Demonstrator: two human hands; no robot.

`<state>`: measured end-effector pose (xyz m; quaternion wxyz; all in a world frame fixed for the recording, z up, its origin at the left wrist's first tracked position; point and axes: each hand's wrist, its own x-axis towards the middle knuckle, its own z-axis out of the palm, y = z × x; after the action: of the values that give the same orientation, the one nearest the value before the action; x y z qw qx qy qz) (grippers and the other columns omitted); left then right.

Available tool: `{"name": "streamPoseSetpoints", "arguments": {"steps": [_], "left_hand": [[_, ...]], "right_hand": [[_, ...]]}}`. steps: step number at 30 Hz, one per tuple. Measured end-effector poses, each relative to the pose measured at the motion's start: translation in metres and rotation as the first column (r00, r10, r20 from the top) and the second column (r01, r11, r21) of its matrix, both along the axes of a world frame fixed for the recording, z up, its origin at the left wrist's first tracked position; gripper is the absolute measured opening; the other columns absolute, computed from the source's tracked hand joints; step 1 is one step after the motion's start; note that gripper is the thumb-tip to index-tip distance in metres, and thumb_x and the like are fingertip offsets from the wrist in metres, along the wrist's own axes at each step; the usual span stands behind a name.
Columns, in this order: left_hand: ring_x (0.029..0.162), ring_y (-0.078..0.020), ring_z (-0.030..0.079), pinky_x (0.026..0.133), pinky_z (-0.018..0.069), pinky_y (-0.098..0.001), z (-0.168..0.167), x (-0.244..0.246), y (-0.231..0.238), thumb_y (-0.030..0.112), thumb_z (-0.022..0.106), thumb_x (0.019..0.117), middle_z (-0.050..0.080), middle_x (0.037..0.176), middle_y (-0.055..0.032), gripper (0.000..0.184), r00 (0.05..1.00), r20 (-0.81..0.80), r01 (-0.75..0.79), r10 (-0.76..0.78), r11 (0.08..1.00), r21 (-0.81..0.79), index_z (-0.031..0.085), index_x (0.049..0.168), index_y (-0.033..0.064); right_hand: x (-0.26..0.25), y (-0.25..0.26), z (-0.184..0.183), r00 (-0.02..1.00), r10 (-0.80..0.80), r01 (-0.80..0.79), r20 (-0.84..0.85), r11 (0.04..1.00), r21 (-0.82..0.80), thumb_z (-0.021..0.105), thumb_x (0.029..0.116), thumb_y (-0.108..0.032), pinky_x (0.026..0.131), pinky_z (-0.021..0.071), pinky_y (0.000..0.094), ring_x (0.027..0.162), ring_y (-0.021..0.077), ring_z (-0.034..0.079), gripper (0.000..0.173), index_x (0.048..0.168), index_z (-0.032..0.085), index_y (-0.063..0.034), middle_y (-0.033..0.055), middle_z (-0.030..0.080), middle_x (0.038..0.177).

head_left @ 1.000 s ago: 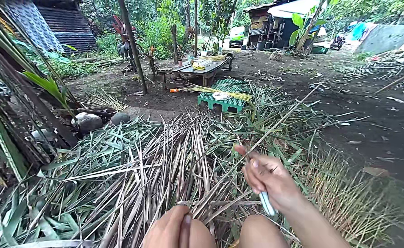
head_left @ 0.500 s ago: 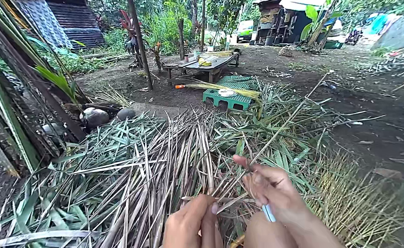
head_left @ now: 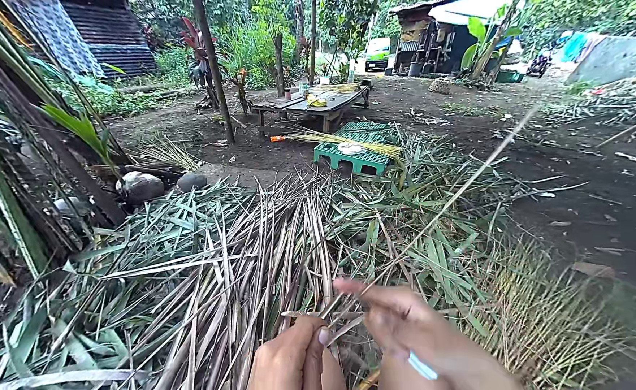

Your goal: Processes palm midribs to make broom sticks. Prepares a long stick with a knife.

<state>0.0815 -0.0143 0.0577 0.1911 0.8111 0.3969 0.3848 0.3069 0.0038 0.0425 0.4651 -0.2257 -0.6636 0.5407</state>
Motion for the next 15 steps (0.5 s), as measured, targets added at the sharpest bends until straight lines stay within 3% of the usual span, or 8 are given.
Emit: {"name": "streamPoseSetpoints", "arguments": {"steps": [3, 7, 11, 13, 15], "left_hand": [[0.056, -0.0095, 0.057, 0.055, 0.0470, -0.0233, 0.003, 0.000, -0.003, 0.011, 0.048, 0.1058, 0.063, 0.066, -0.0074, 0.029, 1.000, -0.005, 0.003, -0.003, 1.000, 0.026, 0.070, 0.094, -0.0025], [0.055, -0.0106, 0.056, 0.055, 0.0462, -0.0239, 0.004, -0.016, -0.008, 0.010, 0.049, 0.1050, 0.064, 0.065, -0.0108, 0.030, 0.999, -0.020, -0.029, 0.030, 0.998, 0.059, 0.071, 0.092, -0.0055], [0.056, -0.0149, 0.059, 0.056, 0.0483, -0.0274, 0.002, -0.041, -0.012, 0.012, 0.049, 0.1053, 0.065, 0.068, -0.0153, 0.032, 0.995, -0.054, -0.081, 0.087, 0.992, 0.099, 0.070, 0.092, -0.0078], [0.058, -0.0167, 0.062, 0.057, 0.0499, -0.0287, 0.000, -0.046, -0.011, 0.011, 0.050, 0.1043, 0.067, 0.070, -0.0168, 0.030, 0.992, -0.066, -0.101, 0.110, 0.988, 0.117, 0.070, 0.093, -0.0082], [0.059, -0.0156, 0.062, 0.059, 0.0499, -0.0274, -0.003, -0.043, -0.010, 0.011, 0.052, 0.1036, 0.068, 0.071, -0.0160, 0.029, 0.990, -0.064, -0.118, 0.127, 0.984, 0.131, 0.071, 0.092, -0.0077]], "right_hand": [[-0.005, -0.003, -0.004, 0.999, -0.010, 0.011, -0.044, 1.000, 0.026, 0.050, 0.1069, -0.038, 0.048, 0.0368, 0.0091, 0.051, -0.0106, 0.041, 0.047, 0.144, 0.057, -0.0096, -0.0179, 0.047, 0.063], [0.033, 0.014, 0.009, 0.918, -0.303, 0.315, -0.256, 0.949, 0.004, 0.050, 0.1058, -0.027, 0.049, 0.0393, 0.0123, 0.047, -0.0082, 0.042, 0.036, 0.137, 0.063, -0.0153, -0.0203, 0.046, 0.054], [0.080, 0.031, 0.028, 0.756, -0.567, 0.565, -0.326, 0.818, -0.112, 0.032, 0.1085, -0.021, 0.047, 0.0433, 0.0152, 0.041, -0.0020, 0.044, 0.041, 0.140, 0.057, -0.0120, -0.0131, 0.045, 0.049], [0.083, 0.028, 0.027, 0.771, -0.559, 0.548, -0.307, 0.827, -0.130, 0.032, 0.1085, -0.021, 0.047, 0.0439, 0.0156, 0.042, -0.0017, 0.044, 0.042, 0.143, 0.053, -0.0125, -0.0132, 0.045, 0.050], [0.071, 0.020, 0.021, 0.871, -0.421, 0.408, -0.254, 0.907, -0.106, 0.041, 0.1071, -0.024, 0.049, 0.0422, 0.0148, 0.044, -0.0047, 0.043, 0.040, 0.144, 0.053, -0.0134, -0.0178, 0.045, 0.052]]}}
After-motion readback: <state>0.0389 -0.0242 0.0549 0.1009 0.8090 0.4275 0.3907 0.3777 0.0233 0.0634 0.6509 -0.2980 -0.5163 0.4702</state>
